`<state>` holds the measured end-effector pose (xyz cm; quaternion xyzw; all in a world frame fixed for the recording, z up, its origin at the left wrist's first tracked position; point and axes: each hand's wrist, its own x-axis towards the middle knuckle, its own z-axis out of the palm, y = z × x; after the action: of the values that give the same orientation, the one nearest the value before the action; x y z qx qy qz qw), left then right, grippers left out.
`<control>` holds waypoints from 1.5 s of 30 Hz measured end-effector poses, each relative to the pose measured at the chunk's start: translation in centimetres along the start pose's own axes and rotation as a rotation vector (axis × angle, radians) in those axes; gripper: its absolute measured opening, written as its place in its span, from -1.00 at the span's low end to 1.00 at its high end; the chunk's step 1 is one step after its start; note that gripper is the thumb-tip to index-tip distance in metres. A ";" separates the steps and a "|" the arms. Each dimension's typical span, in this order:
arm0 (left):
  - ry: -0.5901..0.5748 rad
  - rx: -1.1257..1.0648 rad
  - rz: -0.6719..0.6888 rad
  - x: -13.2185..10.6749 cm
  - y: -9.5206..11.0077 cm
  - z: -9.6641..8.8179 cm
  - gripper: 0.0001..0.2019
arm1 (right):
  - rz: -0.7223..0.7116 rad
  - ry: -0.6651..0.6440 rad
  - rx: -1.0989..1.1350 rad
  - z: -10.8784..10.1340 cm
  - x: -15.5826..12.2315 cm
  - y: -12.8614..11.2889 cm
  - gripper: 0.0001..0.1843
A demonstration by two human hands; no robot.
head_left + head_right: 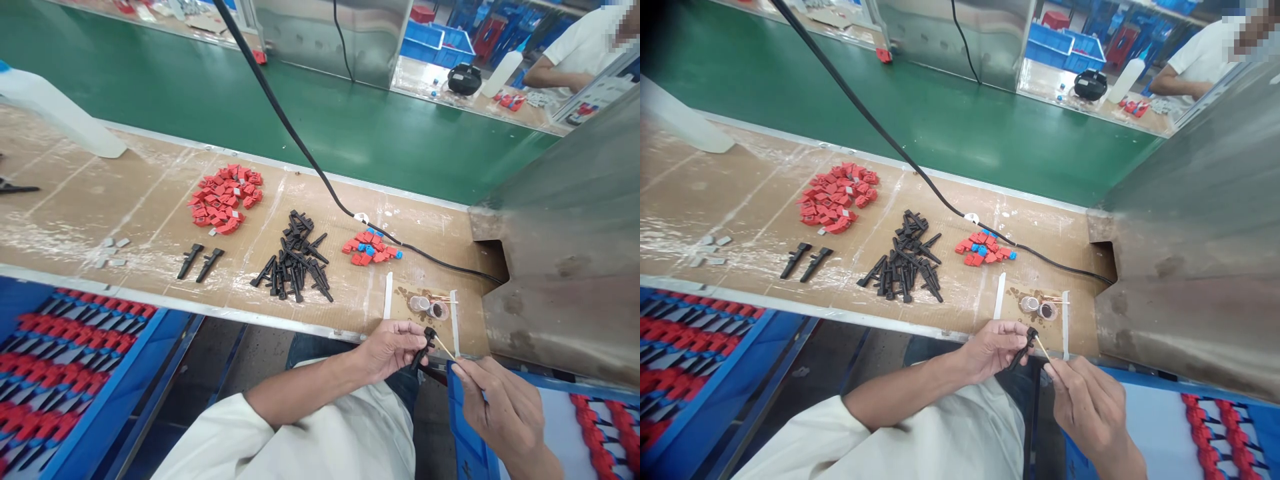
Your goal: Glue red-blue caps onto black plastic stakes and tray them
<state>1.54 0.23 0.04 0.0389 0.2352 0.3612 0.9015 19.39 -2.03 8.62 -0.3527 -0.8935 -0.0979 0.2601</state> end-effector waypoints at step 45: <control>-0.017 -0.139 0.167 -0.9 -0.2 -0.4 -0.46 | 1.147 0.607 0.713 1.7 1.0 -0.7 -0.56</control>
<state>0.93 -0.55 -0.04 -0.0012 0.1978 0.4501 0.8708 17.58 -1.35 7.69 -0.6157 -0.4350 0.2564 0.6049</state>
